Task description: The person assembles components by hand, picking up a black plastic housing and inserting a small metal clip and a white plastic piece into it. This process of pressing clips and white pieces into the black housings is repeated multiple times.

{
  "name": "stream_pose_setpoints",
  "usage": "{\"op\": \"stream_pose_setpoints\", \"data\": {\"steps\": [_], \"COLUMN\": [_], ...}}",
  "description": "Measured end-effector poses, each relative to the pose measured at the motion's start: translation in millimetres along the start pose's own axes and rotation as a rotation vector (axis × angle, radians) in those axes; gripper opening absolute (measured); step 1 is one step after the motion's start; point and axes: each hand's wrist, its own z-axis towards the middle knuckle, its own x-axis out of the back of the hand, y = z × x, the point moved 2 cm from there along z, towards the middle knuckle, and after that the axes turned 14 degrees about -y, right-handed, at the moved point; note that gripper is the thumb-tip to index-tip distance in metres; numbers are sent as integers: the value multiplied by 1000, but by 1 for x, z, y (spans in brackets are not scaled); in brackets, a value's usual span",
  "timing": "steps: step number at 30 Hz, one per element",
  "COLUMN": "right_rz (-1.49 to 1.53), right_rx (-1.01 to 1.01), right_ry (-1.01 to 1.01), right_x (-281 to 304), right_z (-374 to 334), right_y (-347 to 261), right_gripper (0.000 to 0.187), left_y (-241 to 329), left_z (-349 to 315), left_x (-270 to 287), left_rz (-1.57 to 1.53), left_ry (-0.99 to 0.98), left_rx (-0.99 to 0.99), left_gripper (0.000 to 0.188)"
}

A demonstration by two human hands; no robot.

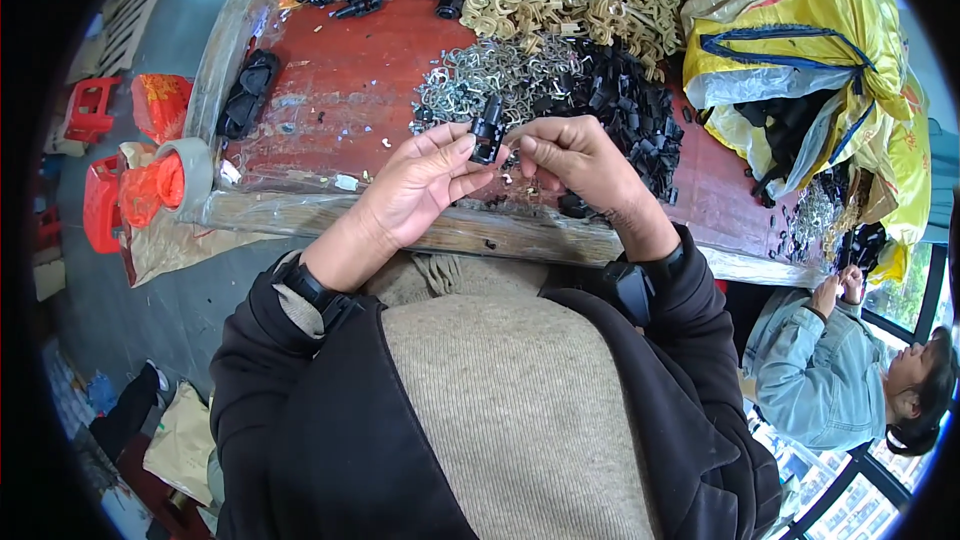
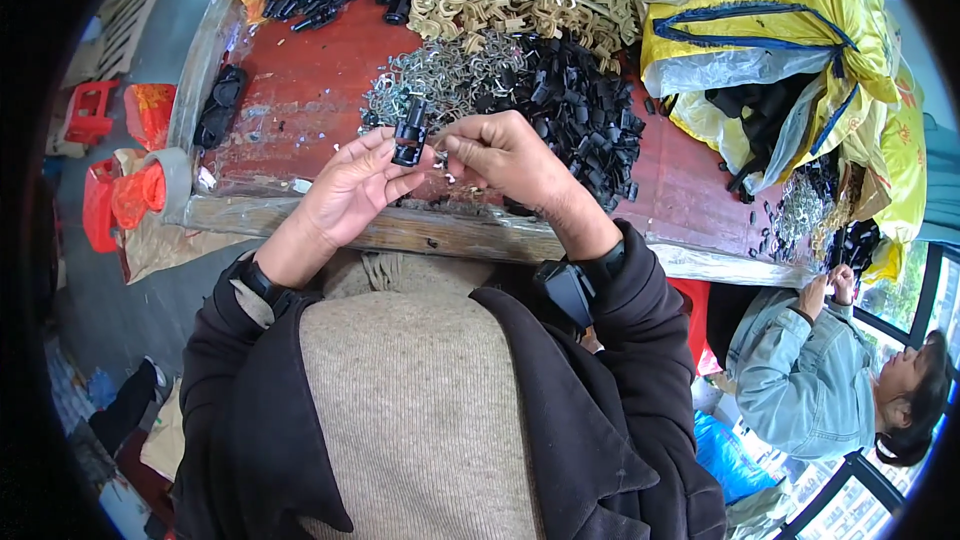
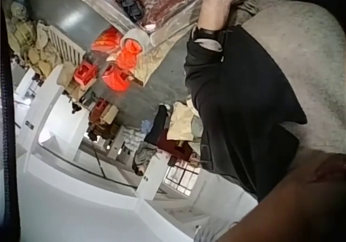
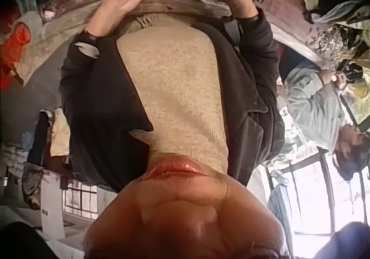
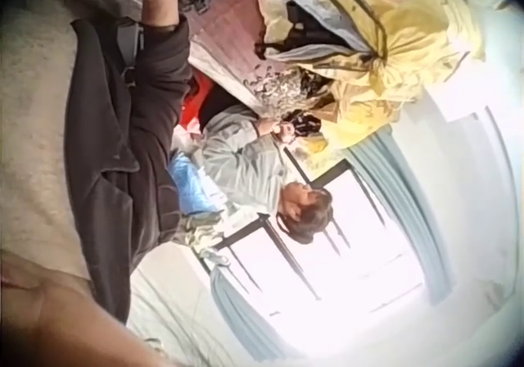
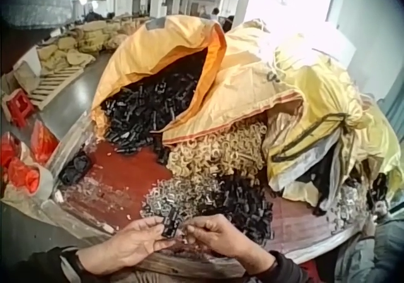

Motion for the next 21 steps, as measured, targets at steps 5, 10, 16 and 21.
{"op": "stream_pose_setpoints", "data": {"steps": [5,10,16,21], "right_rz": [-102,-27,-189,-305], "right_rx": [6,-127,-54,110], "right_ry": [-34,-79,-106,-67], "right_x": [-1,8,15,10], "right_z": [2,10,24,24], "right_y": [-1,5,8,9], "right_gripper": [16,15,13,12], "left_y": [-2,1,3,3], "left_z": [5,13,20,19], "left_x": [3,10,18,17], "left_rz": [-45,-24,-39,-35], "left_ry": [-60,-63,-76,-81], "left_rx": [1,25,34,25], "left_gripper": [23,21,23,27]}}
